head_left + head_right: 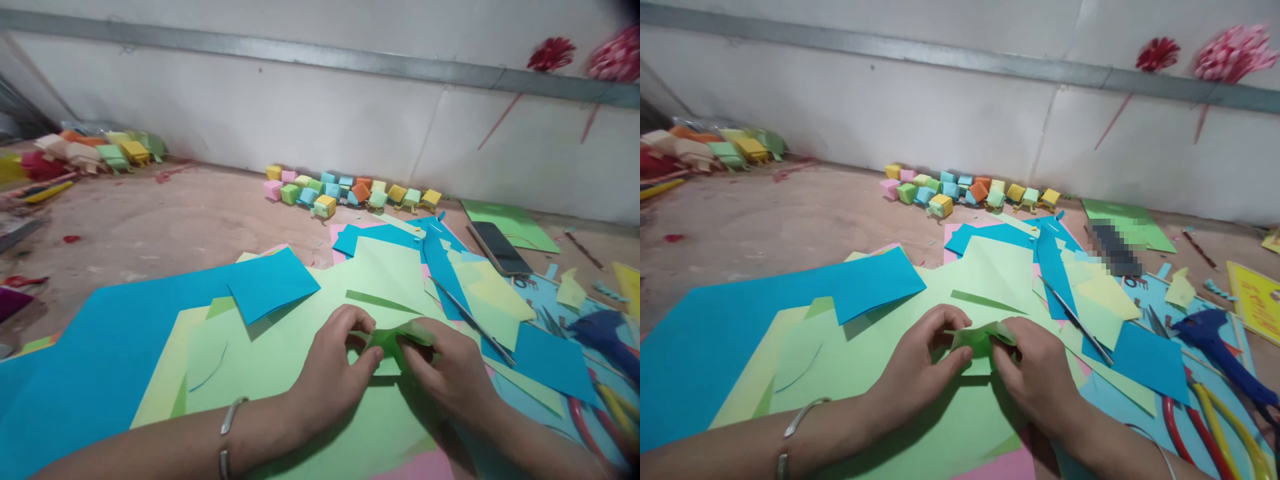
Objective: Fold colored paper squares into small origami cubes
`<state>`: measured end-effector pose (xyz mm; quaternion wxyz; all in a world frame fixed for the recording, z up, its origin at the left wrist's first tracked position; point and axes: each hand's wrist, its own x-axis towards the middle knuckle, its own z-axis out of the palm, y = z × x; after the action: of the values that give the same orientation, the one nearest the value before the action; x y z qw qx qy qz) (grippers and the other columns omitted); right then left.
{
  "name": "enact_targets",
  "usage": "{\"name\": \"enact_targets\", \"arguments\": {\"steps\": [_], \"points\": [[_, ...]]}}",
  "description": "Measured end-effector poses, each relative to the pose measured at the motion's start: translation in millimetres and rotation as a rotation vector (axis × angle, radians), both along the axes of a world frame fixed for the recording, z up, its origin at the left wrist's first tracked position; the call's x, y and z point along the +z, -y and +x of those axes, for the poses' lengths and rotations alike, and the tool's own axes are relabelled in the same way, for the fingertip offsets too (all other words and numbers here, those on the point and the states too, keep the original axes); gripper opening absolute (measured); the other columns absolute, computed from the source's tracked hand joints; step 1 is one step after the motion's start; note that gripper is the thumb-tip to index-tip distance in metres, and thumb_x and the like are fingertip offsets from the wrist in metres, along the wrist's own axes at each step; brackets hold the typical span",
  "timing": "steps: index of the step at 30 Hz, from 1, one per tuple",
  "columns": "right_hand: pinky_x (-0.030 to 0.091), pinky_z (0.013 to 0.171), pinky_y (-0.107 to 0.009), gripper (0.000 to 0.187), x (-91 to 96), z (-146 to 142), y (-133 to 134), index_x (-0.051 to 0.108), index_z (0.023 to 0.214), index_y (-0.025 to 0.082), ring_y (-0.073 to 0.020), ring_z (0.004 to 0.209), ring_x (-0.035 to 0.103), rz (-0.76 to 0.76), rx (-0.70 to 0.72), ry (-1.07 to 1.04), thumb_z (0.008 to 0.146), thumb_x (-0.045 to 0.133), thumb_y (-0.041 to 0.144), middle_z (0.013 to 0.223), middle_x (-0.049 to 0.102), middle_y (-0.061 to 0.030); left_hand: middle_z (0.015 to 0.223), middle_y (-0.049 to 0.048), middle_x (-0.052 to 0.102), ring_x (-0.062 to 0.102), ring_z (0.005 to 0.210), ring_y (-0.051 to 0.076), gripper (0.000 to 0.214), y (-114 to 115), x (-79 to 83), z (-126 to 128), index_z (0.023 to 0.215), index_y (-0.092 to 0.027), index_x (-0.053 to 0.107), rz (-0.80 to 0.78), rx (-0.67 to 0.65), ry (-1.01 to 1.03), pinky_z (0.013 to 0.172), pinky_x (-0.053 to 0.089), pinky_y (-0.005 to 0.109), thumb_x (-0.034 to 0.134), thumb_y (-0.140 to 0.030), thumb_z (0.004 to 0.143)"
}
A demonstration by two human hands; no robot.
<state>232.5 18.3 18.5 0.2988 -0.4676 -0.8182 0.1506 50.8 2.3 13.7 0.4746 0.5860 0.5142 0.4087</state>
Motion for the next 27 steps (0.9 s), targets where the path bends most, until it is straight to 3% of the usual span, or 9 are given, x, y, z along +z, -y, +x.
{"name": "enact_targets", "arguments": {"steps": [4, 7, 9, 15, 21, 24, 27], "points": [[0.040, 0.052, -0.024, 0.018, -2.5, 0.3, -0.6, 0.064, 0.078, 0.019, -0.0133, 0.055, 0.053, -0.002, -0.024, 0.018, 0.088, 0.049, 0.017, 0.064, 0.062, -0.0001, 0.093, 0.0042, 0.058, 0.058, 0.088, 0.018, 0.013, 1.7, -0.7, -2.1, 0.080, -0.019, 0.052, 0.018, -0.036, 0.041, 0.081, 0.052, 0.034, 0.059, -0.009, 0.074], [0.043, 0.053, -0.024, 0.018, -2.3, 0.8, -0.8, 0.065, 0.081, 0.019, -0.0139, 0.058, 0.057, 0.007, -0.009, 0.000, 0.087, 0.048, 0.015, 0.069, 0.066, -0.0014, 0.097, 0.0052, 0.063, 0.060, 0.091, 0.019, 0.019, 3.3, -2.7, -3.6, 0.090, -0.018, 0.057, -0.011, -0.056, 0.079, 0.085, 0.052, 0.035, 0.059, -0.008, 0.073], [0.046, 0.055, -0.024, 0.018, -1.5, 0.6, -0.6, 0.064, 0.081, 0.020, -0.0146, 0.061, 0.060, 0.020, 0.003, -0.022, 0.087, 0.048, 0.015, 0.071, 0.067, -0.0017, 0.097, 0.0054, 0.064, 0.062, 0.091, 0.019, 0.024, 3.2, -4.4, -4.5, 0.097, -0.018, 0.058, -0.041, -0.056, 0.096, 0.086, 0.053, 0.036, 0.058, -0.008, 0.075], [0.049, 0.060, -0.024, 0.018, -0.9, -0.4, -1.3, 0.065, 0.083, 0.022, -0.0151, 0.065, 0.064, -0.008, -0.007, -0.035, 0.086, 0.048, 0.016, 0.076, 0.070, -0.0015, 0.098, 0.0065, 0.064, 0.061, 0.093, 0.020, 0.025, 2.5, -10.1, -6.1, 0.093, -0.017, 0.061, 0.030, -0.070, 0.074, 0.088, 0.052, 0.038, 0.048, -0.004, 0.077], [0.048, 0.050, -0.023, 0.028, -1.8, 1.5, -7.3, 0.068, 0.088, 0.019, -0.0144, 0.054, 0.062, -0.120, -0.089, -0.111, 0.071, 0.047, 0.014, 0.074, 0.073, -0.0011, 0.104, 0.0073, 0.065, 0.061, 0.100, 0.020, 0.025, 1.1, -8.9, -7.4, 0.088, -0.018, 0.063, 0.115, -0.134, 0.004, 0.086, 0.051, 0.034, 0.050, -0.003, 0.073], [0.050, 0.058, -0.024, 0.024, -0.8, 1.0, -7.2, 0.068, 0.080, 0.021, -0.0156, 0.064, 0.065, -0.143, -0.036, -0.136, 0.074, 0.045, 0.013, 0.077, 0.073, -0.0013, 0.105, 0.0081, 0.065, 0.061, 0.097, 0.021, 0.019, -3.6, -5.8, -9.4, 0.093, -0.018, 0.064, 0.103, -0.190, -0.020, 0.081, 0.052, 0.033, 0.057, -0.012, 0.077], [0.049, 0.060, -0.024, 0.021, -0.5, 0.2, -5.1, 0.066, 0.081, 0.021, -0.0150, 0.063, 0.062, -0.122, -0.013, -0.112, 0.078, 0.047, 0.013, 0.074, 0.070, -0.0003, 0.101, 0.0072, 0.067, 0.062, 0.095, 0.020, 0.018, -8.7, -6.7, -12.1, 0.094, -0.018, 0.064, 0.114, -0.186, -0.035, 0.085, 0.051, 0.035, 0.048, -0.014, 0.086]]}}
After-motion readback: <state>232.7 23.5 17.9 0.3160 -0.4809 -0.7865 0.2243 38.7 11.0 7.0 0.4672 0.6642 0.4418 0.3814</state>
